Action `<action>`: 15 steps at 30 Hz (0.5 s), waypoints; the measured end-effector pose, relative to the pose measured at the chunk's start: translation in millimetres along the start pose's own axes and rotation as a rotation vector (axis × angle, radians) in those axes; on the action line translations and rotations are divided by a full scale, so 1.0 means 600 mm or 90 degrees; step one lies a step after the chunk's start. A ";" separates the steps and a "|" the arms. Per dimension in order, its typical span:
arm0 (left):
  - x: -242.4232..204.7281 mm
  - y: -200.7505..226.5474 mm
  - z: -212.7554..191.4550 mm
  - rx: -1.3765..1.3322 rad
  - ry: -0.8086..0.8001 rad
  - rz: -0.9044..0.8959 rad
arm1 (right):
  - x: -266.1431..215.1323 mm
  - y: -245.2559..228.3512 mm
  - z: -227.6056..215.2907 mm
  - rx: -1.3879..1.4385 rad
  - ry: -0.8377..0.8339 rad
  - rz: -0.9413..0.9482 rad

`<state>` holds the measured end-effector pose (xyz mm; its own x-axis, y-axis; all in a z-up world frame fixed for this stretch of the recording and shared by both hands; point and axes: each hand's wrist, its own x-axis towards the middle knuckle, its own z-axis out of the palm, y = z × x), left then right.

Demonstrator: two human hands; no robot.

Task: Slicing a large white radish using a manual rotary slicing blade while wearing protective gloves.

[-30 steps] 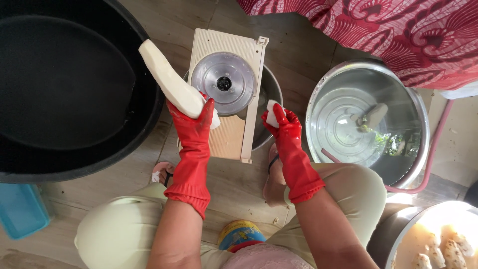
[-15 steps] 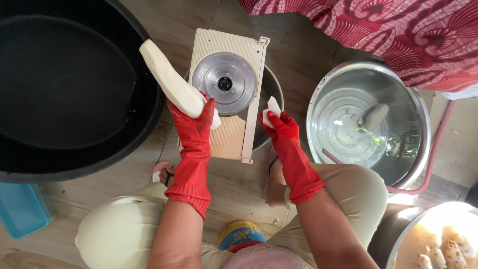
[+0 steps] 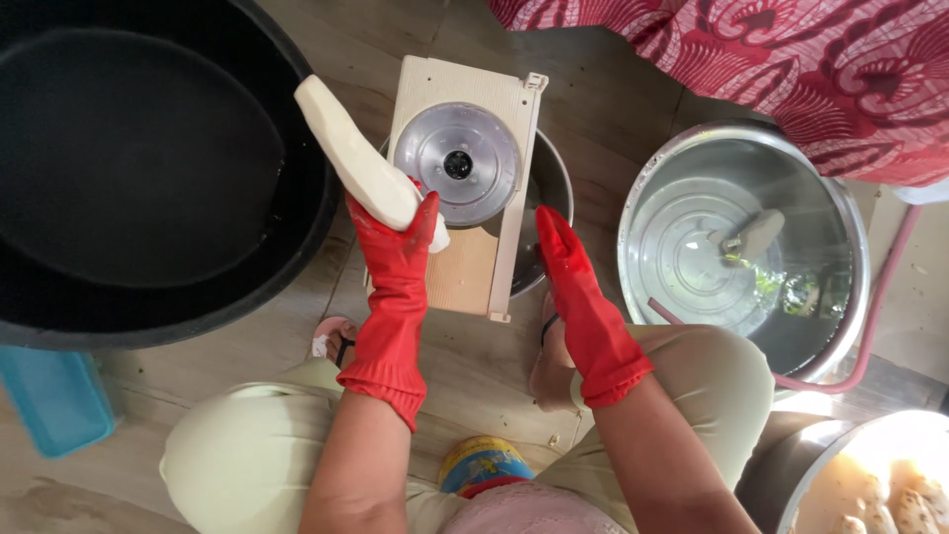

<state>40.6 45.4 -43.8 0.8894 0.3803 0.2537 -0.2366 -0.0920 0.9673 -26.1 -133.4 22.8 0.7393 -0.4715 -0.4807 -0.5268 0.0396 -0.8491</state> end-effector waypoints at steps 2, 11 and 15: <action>-0.002 0.021 0.001 -0.040 -0.005 -0.012 | 0.014 0.032 -0.003 0.056 -0.039 -0.061; -0.039 0.091 -0.011 -0.086 -0.057 -0.013 | -0.021 0.064 0.069 -0.151 -0.096 -0.599; -0.076 0.101 -0.022 0.009 -0.107 -0.046 | 0.018 0.106 0.083 -0.187 -0.120 -0.671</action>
<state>-19.5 34.5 2.9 0.9570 0.2274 0.1800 -0.1650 -0.0835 0.9828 -31.1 -92.1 -47.5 0.9145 -0.0038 0.4047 0.3426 -0.5249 -0.7792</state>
